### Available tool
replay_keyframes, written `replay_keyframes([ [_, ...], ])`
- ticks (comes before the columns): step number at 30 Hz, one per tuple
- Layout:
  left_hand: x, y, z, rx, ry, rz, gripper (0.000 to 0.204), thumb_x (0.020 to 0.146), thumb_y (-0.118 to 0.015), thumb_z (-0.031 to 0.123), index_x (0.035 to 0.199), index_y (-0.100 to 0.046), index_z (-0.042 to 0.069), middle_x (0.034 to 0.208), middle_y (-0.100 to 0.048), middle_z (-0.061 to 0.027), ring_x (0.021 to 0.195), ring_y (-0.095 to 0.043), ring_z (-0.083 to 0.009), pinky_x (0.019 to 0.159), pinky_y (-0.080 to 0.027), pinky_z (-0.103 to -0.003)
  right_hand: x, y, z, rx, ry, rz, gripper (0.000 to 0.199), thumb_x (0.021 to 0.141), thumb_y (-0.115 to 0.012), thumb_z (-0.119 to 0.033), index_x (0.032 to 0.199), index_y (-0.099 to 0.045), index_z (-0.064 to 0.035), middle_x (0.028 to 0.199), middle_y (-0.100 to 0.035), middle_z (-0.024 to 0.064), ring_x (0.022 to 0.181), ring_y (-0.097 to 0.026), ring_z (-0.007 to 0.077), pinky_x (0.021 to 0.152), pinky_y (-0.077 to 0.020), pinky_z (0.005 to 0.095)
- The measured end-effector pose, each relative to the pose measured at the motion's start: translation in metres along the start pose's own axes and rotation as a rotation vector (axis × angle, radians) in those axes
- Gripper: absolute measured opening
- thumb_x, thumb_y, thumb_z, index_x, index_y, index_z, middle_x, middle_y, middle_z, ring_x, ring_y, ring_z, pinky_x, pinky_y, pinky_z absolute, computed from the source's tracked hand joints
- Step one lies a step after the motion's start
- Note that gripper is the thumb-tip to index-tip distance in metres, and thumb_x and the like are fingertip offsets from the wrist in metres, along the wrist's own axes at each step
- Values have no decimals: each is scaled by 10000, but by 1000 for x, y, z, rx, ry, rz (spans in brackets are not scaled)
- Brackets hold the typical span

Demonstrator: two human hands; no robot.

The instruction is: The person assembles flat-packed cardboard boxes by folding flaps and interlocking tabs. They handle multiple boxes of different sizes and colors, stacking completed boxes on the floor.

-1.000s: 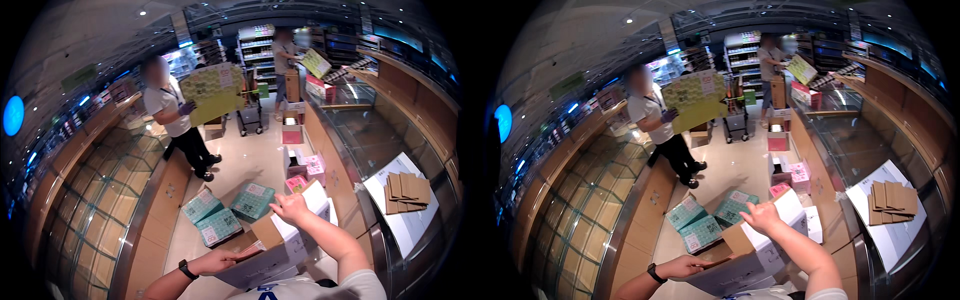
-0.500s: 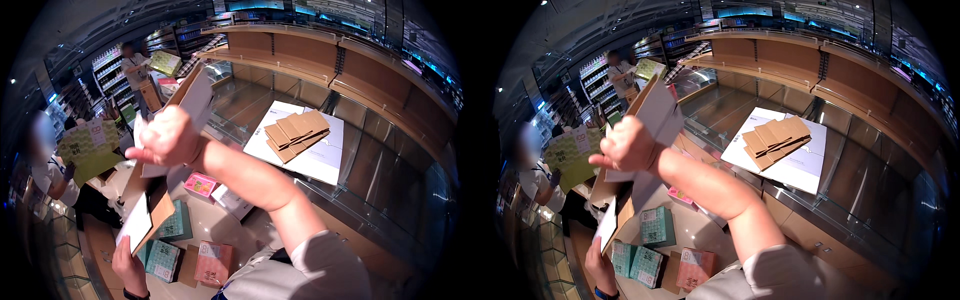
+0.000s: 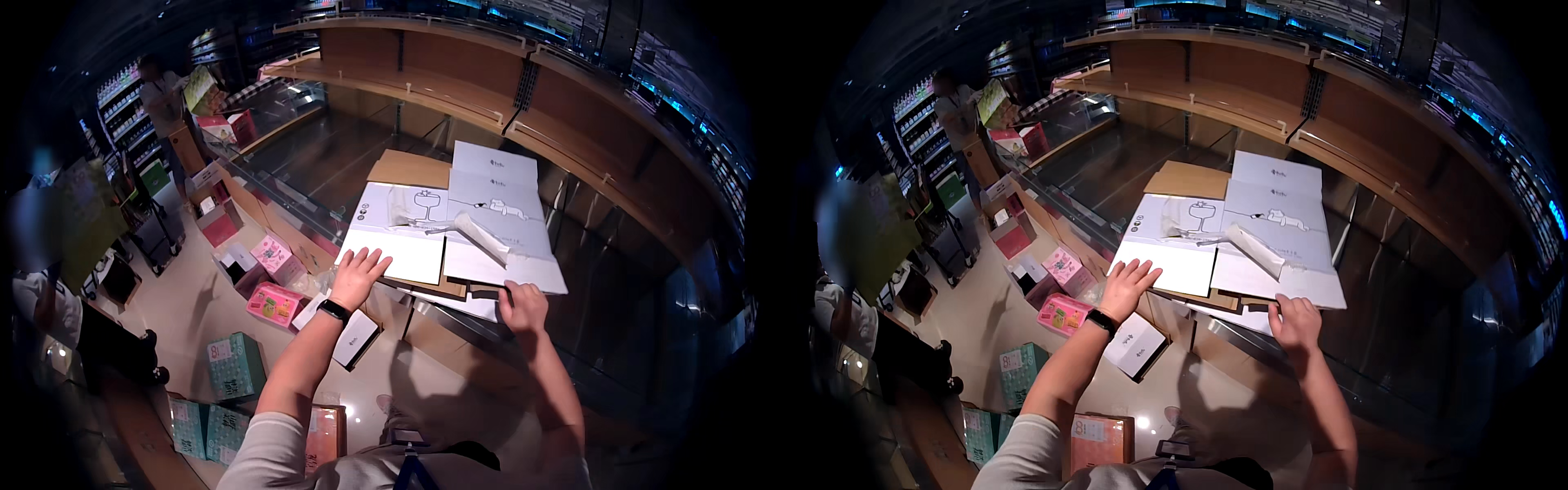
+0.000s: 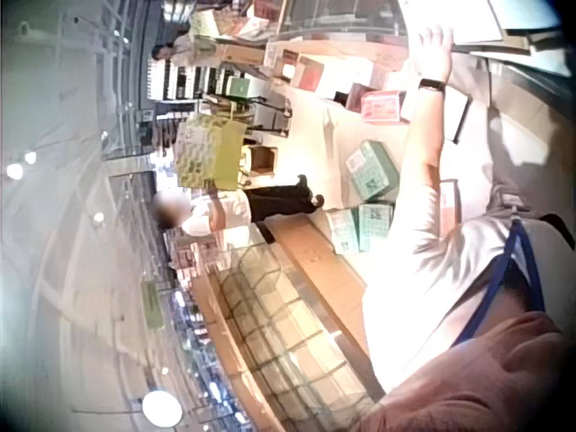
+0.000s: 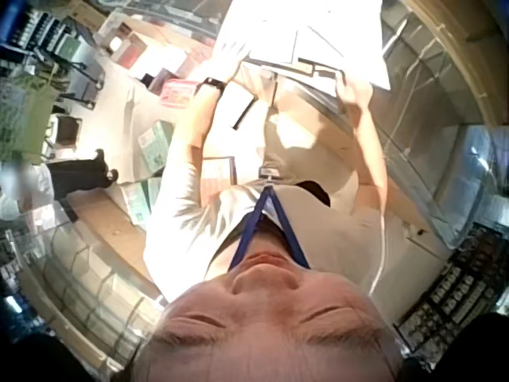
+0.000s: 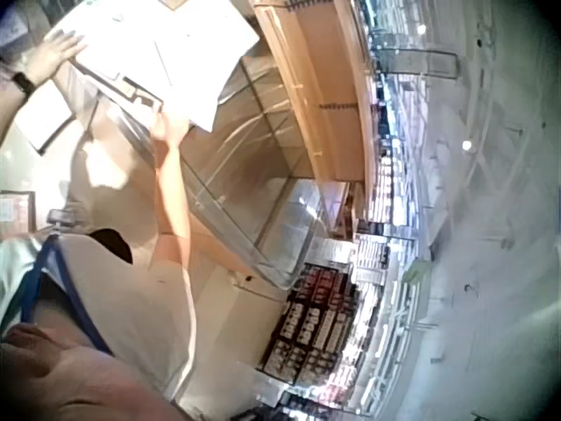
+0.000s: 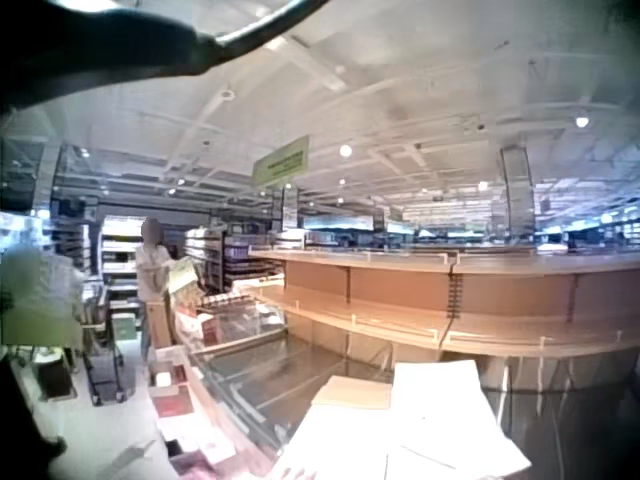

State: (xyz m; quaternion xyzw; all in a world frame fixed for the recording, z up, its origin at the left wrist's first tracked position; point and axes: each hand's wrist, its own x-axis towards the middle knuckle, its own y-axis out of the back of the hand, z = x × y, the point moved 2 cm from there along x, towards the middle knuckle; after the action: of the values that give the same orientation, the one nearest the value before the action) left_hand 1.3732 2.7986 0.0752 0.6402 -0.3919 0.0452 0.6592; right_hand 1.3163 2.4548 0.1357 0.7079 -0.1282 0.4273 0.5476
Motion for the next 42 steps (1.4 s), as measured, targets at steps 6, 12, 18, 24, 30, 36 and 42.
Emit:
replay_keyframes([
  [6,-33,-56,-2,-221,170,-129,350,811,-458,96,1150,-524,153,1237,-478,-89,1166,-432,-268,982,-314,-448,-57,-59,-8,195,-288,-187,139,775,-597,-90,897,-609,-26,789,-581,126,717,-549,282,631,-446,357],
  [12,-194,6,-58,-362,689,7,343,726,-577,36,1067,-562,65,1135,-524,-151,1027,-505,-314,884,-404,-412,-48,-108,-141,639,-50,-128,72,794,-582,-84,859,-605,-61,769,-594,94,647,-569,247,583,-462,323],
  [18,-433,0,-13,-466,1261,-402,258,760,-581,93,1009,-586,27,1003,-585,-180,937,-547,-347,824,-448,-391,-111,-256,-260,884,-292,-861,154,800,-586,-175,908,-600,-65,804,-600,104,719,-594,237,655,-486,341],
  [24,-595,-72,72,-664,1857,-430,359,755,-607,165,1078,-575,13,1003,-599,-200,861,-599,-328,792,-473,-374,-218,-431,-312,633,-285,-1317,252,807,-558,-255,950,-602,-52,844,-612,128,790,-602,271,718,-474,367],
  [30,-729,-178,109,-408,2249,-602,440,753,-591,219,1124,-537,-12,1043,-582,-234,951,-574,-339,826,-462,-384,-297,-551,-360,592,-69,-1505,319,813,-580,-276,1010,-581,-24,827,-625,103,725,-604,202,644,-495,306],
  [36,-739,-312,76,-664,2283,-185,458,788,-615,257,1124,-518,-39,969,-596,-200,829,-600,-277,731,-477,-354,-387,-677,-295,467,-865,-1663,429,822,-579,-333,1120,-513,-32,895,-575,60,731,-558,115,550,-499,276],
  [42,-679,-482,-13,-947,1992,131,505,800,-632,250,1200,-461,-7,996,-586,-157,794,-594,-214,703,-483,-319,-441,-774,-225,417,-1554,-1481,841,764,-546,-583,1349,-231,-68,1306,-320,211,1099,-446,322,829,-446,478],
])
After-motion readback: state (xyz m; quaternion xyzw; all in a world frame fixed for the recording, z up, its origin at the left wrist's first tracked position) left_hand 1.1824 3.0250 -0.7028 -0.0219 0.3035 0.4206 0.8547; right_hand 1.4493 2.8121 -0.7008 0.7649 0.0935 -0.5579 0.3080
